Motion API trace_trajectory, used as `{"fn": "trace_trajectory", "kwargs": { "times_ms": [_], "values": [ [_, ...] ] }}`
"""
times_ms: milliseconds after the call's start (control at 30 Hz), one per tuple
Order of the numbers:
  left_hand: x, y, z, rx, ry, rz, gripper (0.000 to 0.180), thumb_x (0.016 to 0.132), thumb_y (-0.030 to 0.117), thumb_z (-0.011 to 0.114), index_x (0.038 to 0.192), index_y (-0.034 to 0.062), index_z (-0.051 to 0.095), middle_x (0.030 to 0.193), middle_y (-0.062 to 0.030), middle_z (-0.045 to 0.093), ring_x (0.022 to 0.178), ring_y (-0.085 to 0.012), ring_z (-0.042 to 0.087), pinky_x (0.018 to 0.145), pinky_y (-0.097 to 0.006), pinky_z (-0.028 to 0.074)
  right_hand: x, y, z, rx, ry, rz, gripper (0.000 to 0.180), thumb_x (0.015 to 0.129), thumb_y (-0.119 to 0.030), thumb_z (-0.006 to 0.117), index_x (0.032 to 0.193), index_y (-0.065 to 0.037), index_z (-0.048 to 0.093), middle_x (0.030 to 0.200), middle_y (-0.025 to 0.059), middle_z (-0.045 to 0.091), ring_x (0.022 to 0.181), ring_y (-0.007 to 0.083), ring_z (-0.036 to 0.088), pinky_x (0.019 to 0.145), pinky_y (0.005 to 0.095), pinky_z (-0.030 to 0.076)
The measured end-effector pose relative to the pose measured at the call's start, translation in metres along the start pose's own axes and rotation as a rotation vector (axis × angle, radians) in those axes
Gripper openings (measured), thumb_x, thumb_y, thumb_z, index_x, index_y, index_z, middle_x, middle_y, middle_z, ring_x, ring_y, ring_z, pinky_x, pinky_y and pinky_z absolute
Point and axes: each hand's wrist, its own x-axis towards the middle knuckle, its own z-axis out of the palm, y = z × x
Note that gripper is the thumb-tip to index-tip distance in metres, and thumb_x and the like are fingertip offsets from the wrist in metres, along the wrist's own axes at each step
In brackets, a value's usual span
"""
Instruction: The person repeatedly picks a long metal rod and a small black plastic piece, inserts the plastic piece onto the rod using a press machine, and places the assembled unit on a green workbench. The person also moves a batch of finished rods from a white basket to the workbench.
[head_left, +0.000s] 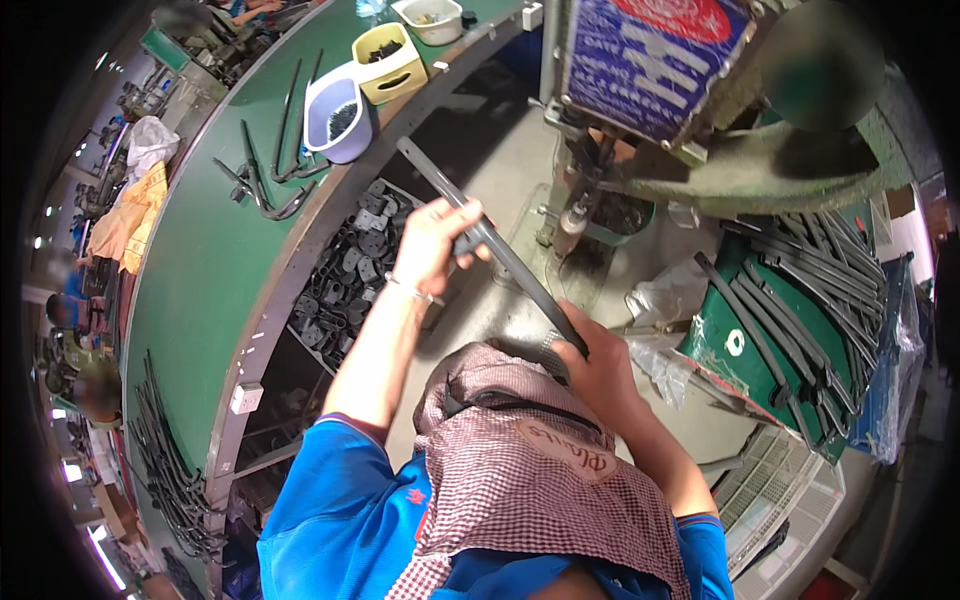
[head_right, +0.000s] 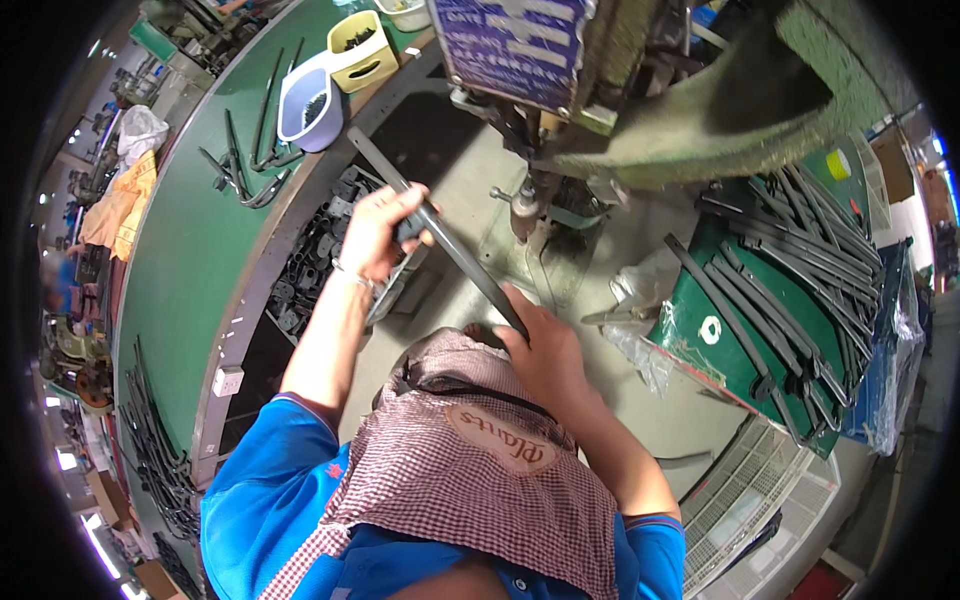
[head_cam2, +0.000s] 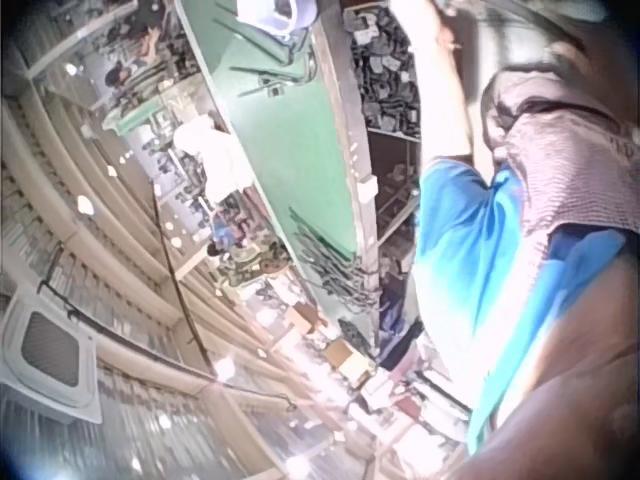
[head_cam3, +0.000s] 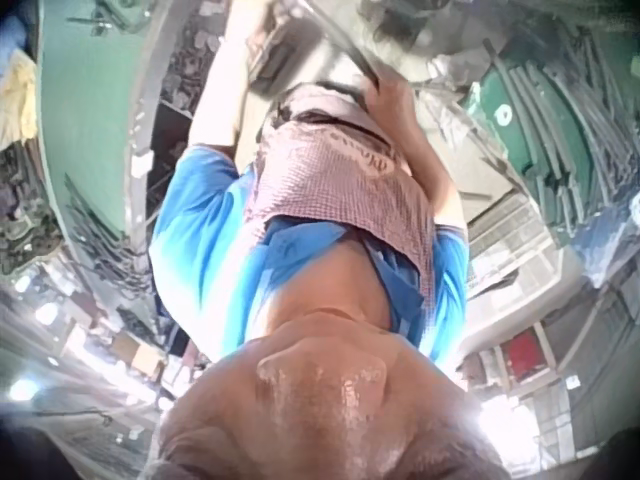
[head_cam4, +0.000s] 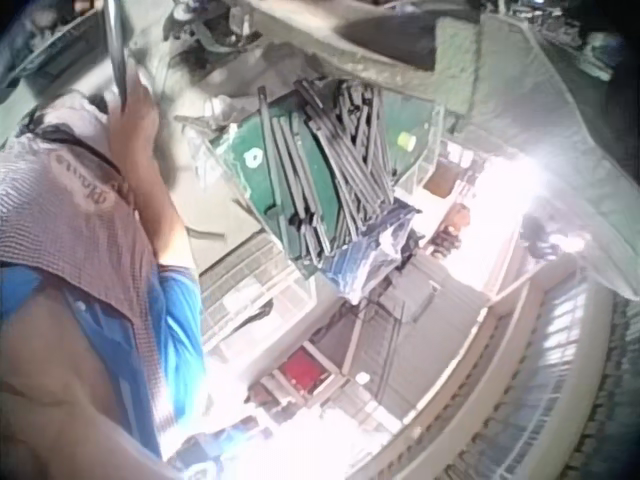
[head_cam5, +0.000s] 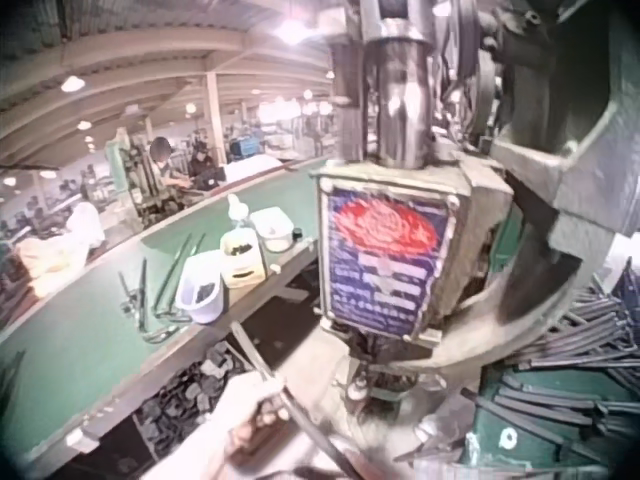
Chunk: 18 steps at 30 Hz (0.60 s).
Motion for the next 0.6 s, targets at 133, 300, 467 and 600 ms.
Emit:
{"fn": "trace_trajectory", "kwargs": {
  "times_ms": [133,300,467,600],
  "values": [
    [0.020,0.039,-0.042,0.085,0.172,0.127,0.023,0.090,0.022,0.065,0.086,-0.0007,0.059,0.077,-0.0131,0.068,0.051,-0.0142,0.062,0.036,-0.020,0.038,-0.012,0.000,-0.041,0.335,-0.415,0.349,0.049,0.087,-0.011,0.061,0.135,-0.010,0.049,0.084,0.0135,0.061,0.070,0.0185,0.058,0.066,0.0327,0.049],
    [0.024,0.044,-0.052,-0.038,0.124,-0.010,0.030,0.097,0.028,0.052,0.106,-0.0002,0.057,0.092,-0.0162,0.066,0.066,-0.0203,0.066,0.047,-0.025,0.049,-0.023,0.008,-0.051,0.136,-0.162,0.138,0.039,0.088,-0.012,0.061,0.126,-0.007,0.054,0.084,0.0179,0.064,0.073,0.0254,0.062,0.068,0.0346,0.049],
    [-0.006,0.025,-0.004,0.016,-0.058,-0.077,0.033,0.100,0.028,0.046,0.109,-0.0023,0.056,0.089,-0.0158,0.065,0.065,-0.0237,0.066,0.047,-0.028,0.053,-0.010,-0.001,-0.059,0.221,-0.191,0.205,0.037,0.088,-0.015,0.061,0.123,-0.005,0.055,0.085,0.0172,0.064,0.072,0.0254,0.062,0.067,0.0354,0.048],
    [-0.028,0.006,0.029,-0.060,-0.144,-0.094,0.032,0.100,0.029,0.046,0.100,-0.0020,0.056,0.083,-0.0140,0.064,0.061,-0.0240,0.066,0.045,-0.028,0.055,0.000,-0.018,-0.067,0.270,-0.238,0.334,0.034,0.089,-0.015,0.060,0.121,-0.003,0.056,0.085,0.0158,0.063,0.072,0.0228,0.061,0.067,0.0351,0.047]
  ]
}}
